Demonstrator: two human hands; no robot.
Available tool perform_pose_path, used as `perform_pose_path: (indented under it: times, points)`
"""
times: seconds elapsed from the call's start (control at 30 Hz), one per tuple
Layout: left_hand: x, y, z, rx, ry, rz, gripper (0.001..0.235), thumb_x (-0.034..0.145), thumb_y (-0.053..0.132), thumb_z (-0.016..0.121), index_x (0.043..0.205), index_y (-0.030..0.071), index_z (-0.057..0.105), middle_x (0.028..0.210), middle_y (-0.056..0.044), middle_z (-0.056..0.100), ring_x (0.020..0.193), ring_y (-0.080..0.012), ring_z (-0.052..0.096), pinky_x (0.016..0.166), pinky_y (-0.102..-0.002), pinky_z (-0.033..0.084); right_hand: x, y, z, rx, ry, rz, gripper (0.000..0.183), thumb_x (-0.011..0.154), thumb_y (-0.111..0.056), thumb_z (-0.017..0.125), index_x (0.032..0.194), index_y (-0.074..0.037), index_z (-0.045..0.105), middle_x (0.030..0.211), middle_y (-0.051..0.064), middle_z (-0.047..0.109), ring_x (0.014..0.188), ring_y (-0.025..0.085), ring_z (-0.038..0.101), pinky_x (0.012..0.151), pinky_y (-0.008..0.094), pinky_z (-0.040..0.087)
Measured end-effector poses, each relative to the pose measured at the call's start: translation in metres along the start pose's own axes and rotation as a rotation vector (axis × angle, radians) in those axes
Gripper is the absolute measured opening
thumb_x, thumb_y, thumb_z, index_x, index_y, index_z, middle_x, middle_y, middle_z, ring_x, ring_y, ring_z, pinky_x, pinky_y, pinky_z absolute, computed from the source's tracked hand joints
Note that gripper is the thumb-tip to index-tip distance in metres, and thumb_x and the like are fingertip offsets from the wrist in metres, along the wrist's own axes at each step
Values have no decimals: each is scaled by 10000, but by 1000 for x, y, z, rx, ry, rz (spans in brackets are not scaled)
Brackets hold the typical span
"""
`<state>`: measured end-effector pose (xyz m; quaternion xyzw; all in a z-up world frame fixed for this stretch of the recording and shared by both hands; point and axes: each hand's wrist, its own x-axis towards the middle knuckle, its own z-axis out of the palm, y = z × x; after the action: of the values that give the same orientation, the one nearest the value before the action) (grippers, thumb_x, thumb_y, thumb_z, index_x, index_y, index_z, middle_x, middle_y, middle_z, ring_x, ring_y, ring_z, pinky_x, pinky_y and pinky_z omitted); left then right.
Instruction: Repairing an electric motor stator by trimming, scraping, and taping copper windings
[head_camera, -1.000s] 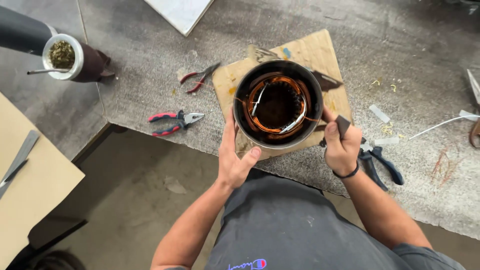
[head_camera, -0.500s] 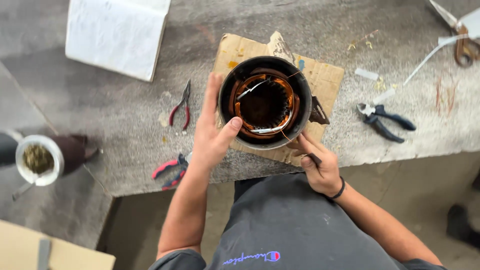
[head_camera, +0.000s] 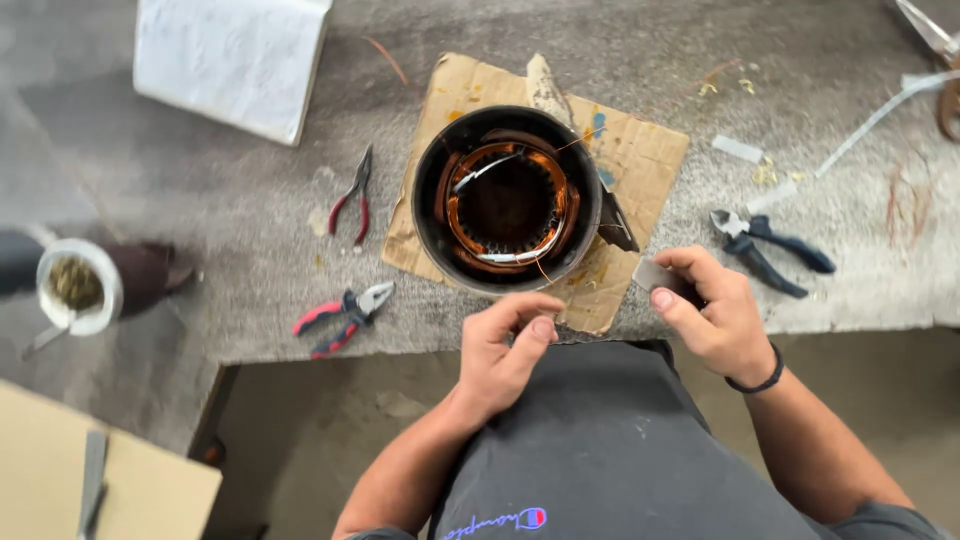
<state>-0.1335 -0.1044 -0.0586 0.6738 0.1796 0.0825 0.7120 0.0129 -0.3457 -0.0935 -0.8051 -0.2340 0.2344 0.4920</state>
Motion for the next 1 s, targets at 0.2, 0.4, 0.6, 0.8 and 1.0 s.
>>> perform_pose_path:
  times: [0.2,0.4,0.6,0.8,1.0]
  points:
    - [3,26,29,12,225,-15,189,971,128,646,1093,46,765,638,-62,739,526,-99,651,508,-242,532,28,7,6,-22,-278,-231,426,837,-295,760,1205,-81,734,890,166,743,803,354,740,714,439,572]
    - [13,37,65,-226,473,-258,233,1004,194,624,979,-1,751,579,-107,713,482,-119,671,423,-184,503,32,36,13,35,-519,-386,343,874,-261,750,1173,-93,744,803,158,735,730,389,739,662,472,591]
    - [15,35,78,-156,647,-310,208,968,143,621,816,49,728,567,-93,692,485,-137,682,436,-205,508,37,61,6,59,-632,-318,338,901,-254,718,1201,-100,723,871,180,747,837,417,740,724,508,585]
    - [3,26,70,57,660,-182,273,982,127,619,733,65,711,557,-93,677,525,-145,692,501,-244,580,42,70,-2,138,-643,-310,337,936,-230,698,1236,-78,717,933,175,750,912,406,738,755,501,575]
    - [13,52,61,965,552,-129,309,877,428,732,749,172,614,526,-5,595,482,-241,631,512,-341,494,46,48,-21,290,-520,-351,270,921,-172,720,1174,-84,752,741,49,714,611,181,673,582,335,556]
